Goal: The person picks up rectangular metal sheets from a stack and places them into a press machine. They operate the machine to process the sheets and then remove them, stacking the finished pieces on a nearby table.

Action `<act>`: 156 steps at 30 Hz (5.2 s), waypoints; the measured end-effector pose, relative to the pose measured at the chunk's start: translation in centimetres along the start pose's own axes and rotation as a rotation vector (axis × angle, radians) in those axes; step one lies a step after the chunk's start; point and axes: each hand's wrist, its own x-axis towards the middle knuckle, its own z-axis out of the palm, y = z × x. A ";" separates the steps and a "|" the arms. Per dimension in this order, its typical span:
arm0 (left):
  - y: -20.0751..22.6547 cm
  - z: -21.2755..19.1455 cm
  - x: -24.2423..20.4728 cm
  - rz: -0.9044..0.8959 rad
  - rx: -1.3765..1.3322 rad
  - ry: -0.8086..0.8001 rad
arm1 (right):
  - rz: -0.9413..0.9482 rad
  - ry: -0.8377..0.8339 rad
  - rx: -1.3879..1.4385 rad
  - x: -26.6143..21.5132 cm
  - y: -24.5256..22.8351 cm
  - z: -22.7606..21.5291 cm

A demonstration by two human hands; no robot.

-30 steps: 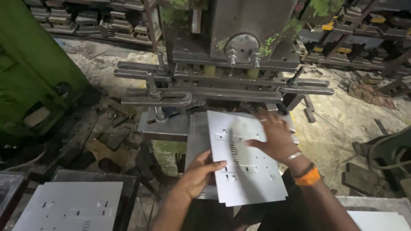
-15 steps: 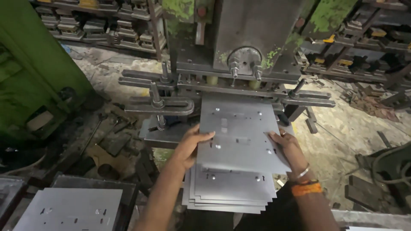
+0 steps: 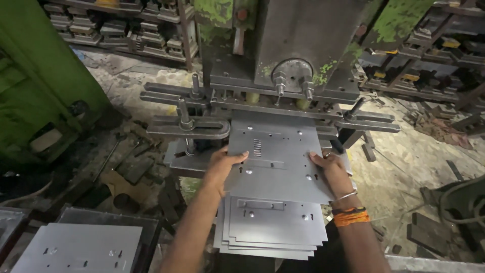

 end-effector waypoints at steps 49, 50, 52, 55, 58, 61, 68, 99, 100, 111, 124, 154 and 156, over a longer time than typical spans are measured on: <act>-12.9 -31.1 -19.6 0.164 1.571 1.212 | 0.375 -0.936 0.204 -27.2 6.7 38.1; -12.9 -30.8 -19.4 0.204 1.493 1.212 | 0.520 -0.947 0.250 -27.5 7.0 38.6; -13.1 -30.7 -19.2 0.238 1.413 1.212 | 0.670 -0.956 0.292 -28.0 9.2 39.3; -12.6 -31.4 -19.4 0.268 1.536 1.285 | 0.642 -0.963 0.463 -27.9 13.4 39.8; -11.0 -32.4 -19.5 0.295 1.428 1.346 | 0.572 -0.953 0.454 -27.5 14.4 40.1; -10.1 -34.7 -18.5 0.273 1.391 1.392 | 0.522 -0.969 0.433 -27.1 14.4 40.5; -8.1 -37.8 -16.7 0.312 1.391 1.464 | 0.405 -1.007 0.370 -27.8 11.2 40.0; -0.1 -23.3 -12.7 0.176 0.116 0.328 | 0.121 -0.152 0.200 -19.9 -10.4 18.0; -0.3 -20.7 -12.5 0.177 0.119 0.313 | 0.117 -0.138 0.201 -18.2 -9.1 15.8; -3.3 -0.3 -8.4 -0.016 -0.071 -0.108 | 0.039 0.088 0.182 -4.9 -0.8 0.1; -2.2 0.2 -1.6 0.012 -0.253 -0.051 | -0.038 -0.017 0.034 1.0 0.5 -0.9; -3.7 -0.6 -1.7 0.044 -0.282 -0.054 | -0.237 0.098 0.044 -1.4 -2.3 2.4; -5.5 -1.3 -1.4 0.021 -0.363 -0.192 | -0.366 -0.016 -0.111 -3.4 -4.9 2.9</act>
